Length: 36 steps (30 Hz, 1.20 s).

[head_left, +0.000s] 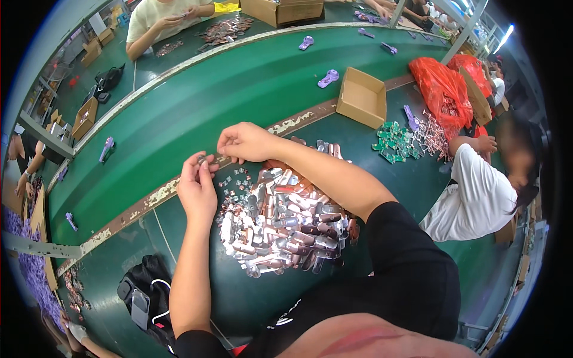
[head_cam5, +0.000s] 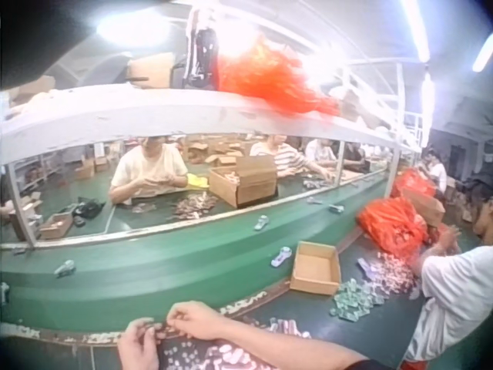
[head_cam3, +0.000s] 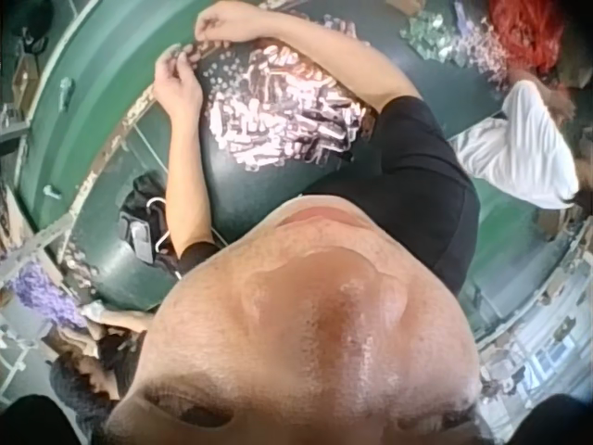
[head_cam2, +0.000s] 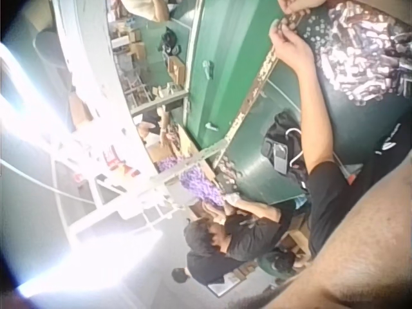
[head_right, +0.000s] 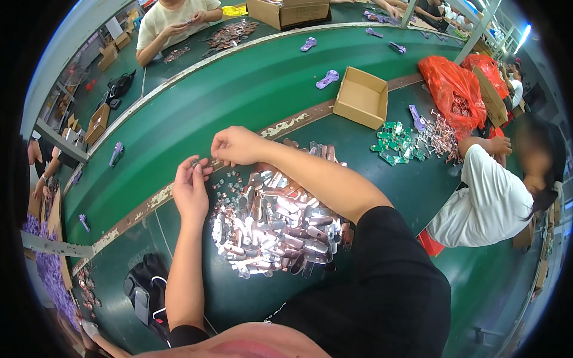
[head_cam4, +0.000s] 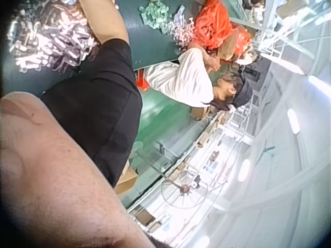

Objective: Assemble small plastic and metal components at a factory assembly line station.

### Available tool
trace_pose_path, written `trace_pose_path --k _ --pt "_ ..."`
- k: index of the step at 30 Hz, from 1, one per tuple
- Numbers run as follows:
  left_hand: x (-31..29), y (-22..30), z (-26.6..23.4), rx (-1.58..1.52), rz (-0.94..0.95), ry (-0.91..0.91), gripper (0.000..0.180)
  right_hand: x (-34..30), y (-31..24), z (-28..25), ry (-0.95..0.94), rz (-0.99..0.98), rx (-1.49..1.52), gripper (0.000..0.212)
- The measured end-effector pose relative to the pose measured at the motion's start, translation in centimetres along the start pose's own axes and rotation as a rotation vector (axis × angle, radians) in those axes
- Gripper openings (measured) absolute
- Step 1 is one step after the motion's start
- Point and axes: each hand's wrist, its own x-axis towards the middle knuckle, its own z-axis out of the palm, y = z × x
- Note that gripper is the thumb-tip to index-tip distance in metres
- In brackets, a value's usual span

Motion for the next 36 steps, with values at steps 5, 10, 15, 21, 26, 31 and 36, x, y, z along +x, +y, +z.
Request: trace_pose_path --k 5,10,15,21,26,31,36 --pt "0.0 -0.2 -0.5 -0.054 0.025 -0.013 0.022 0.1 -0.5 0.1 -0.021 0.000 -0.016 0.014" --pt "0.1 0.2 0.2 -0.055 0.033 -0.051 0.022 -0.4 0.1 -0.8 -0.016 0.029 -0.010 0.015" --pt "0.0 -0.9 -0.4 -0.071 0.040 -0.051 0.023 0.3 0.6 0.2 -0.038 -0.081 -0.036 0.015" --pt "0.1 0.5 0.7 0.017 0.048 -0.076 0.023 -0.4 0.1 -0.8 -0.021 -0.081 -0.042 0.016" --pt "0.1 0.0 0.8 -0.023 0.066 -0.085 0.022 -0.2 0.6 -0.7 -0.017 -0.043 -0.012 0.017" --pt "0.0 -0.3 0.1 0.013 0.060 -0.068 0.021 -0.1 0.0 -0.2 -0.042 -0.019 -0.034 0.015" --pt "-0.2 0.4 0.1 0.063 0.085 -0.042 0.020 -0.3 -0.7 0.0 -0.031 0.013 -0.063 0.014"
